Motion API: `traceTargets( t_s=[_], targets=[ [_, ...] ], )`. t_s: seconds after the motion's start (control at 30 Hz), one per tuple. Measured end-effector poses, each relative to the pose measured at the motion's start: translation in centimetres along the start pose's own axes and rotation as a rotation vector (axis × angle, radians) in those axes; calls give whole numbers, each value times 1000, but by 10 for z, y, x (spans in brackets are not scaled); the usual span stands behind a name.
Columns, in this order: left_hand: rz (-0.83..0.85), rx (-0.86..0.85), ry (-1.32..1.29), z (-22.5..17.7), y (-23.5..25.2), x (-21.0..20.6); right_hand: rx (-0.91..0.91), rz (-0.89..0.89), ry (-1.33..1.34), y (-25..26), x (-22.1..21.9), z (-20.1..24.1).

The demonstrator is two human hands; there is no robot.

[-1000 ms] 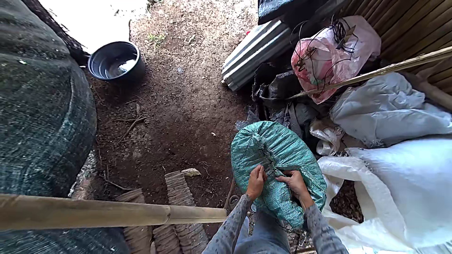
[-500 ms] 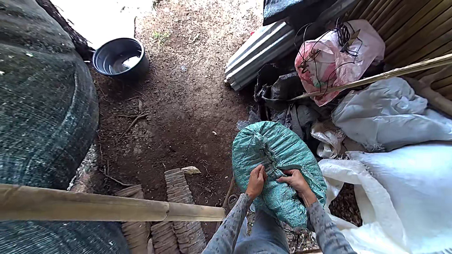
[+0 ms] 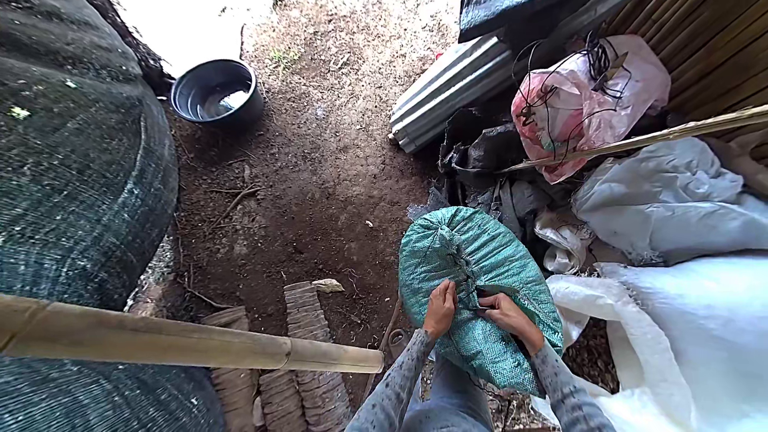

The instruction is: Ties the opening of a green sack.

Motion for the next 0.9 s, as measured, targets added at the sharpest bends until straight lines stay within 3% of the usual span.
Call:
traceTargets(
  t_s=[0.1, 0.2, 0.33, 0.43, 0.53, 0.63, 0.9],
  targets=[
    [-36, 27, 63, -3, 1, 1, -28, 2, -163, 1, 0, 7],
    [-48, 29, 365, -24, -5, -7, -5, -59, -199, 3, 1, 6],
    [140, 166, 740, -36, -9, -24, -48, -64, 41, -11, 5, 4],
    [267, 269, 948, -35, -11, -37, -57, -66, 72, -10, 7, 3],
    [286, 179, 865, -27, -10, -33, -6, -131, 56, -8, 9, 1],
    [235, 118, 701, -17, -16, -24, -22, -305, 138, -16, 9, -3],
    [239, 247, 768, 2, -7, -29, -196, -420, 661, -22, -1, -12]
  ],
)
Point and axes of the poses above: each hand's wrist, its own y-axis towards the middle knuckle, its own x-axis out of the back of the hand, z = x × y, the point moved 9 cm from there along y, towards the middle knuckle, and after that the axes turned 14 degrees about x, right-handed, at the moved point
